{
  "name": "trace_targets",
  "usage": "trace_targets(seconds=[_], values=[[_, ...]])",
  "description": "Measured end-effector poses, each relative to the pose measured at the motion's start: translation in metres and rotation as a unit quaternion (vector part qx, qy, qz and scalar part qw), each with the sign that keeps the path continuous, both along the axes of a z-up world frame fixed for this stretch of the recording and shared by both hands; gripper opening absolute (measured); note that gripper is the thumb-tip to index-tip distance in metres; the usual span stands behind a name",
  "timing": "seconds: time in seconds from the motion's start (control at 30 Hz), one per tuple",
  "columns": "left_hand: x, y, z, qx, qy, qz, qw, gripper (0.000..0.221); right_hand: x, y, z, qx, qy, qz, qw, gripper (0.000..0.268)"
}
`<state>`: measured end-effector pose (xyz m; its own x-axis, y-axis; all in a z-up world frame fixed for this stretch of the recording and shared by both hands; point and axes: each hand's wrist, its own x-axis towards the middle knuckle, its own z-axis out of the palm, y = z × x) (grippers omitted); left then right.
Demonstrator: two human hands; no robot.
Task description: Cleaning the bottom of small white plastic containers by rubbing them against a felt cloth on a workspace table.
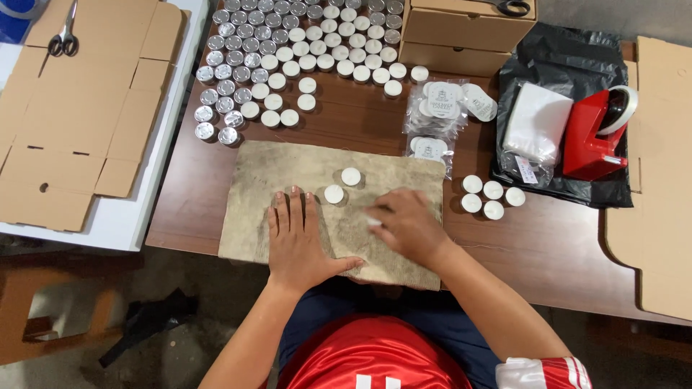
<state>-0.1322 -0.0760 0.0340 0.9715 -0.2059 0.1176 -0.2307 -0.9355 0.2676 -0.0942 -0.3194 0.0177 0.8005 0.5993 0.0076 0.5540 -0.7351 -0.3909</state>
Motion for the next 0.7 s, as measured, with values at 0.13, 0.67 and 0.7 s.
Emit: trace_targets(seconds=[0.13,0.67,0.7], values=[[0.0,0.0,0.0,0.003,0.004,0.003,1.0,0.161,-0.008,0.002,-0.003,0.035,-0.074,-0.016,0.997,0.031],[-0.001,0.001,-0.007,0.006,-0.017,0.004,1.0,0.16,0.007,-0.014,0.007,0.044,0.007,-0.062,0.997,0.033],[-0.001,0.001,-0.006,0.005,-0.017,0.004,1.0,0.16,0.008,-0.016,0.001,0.043,0.007,-0.063,0.997,0.033]])
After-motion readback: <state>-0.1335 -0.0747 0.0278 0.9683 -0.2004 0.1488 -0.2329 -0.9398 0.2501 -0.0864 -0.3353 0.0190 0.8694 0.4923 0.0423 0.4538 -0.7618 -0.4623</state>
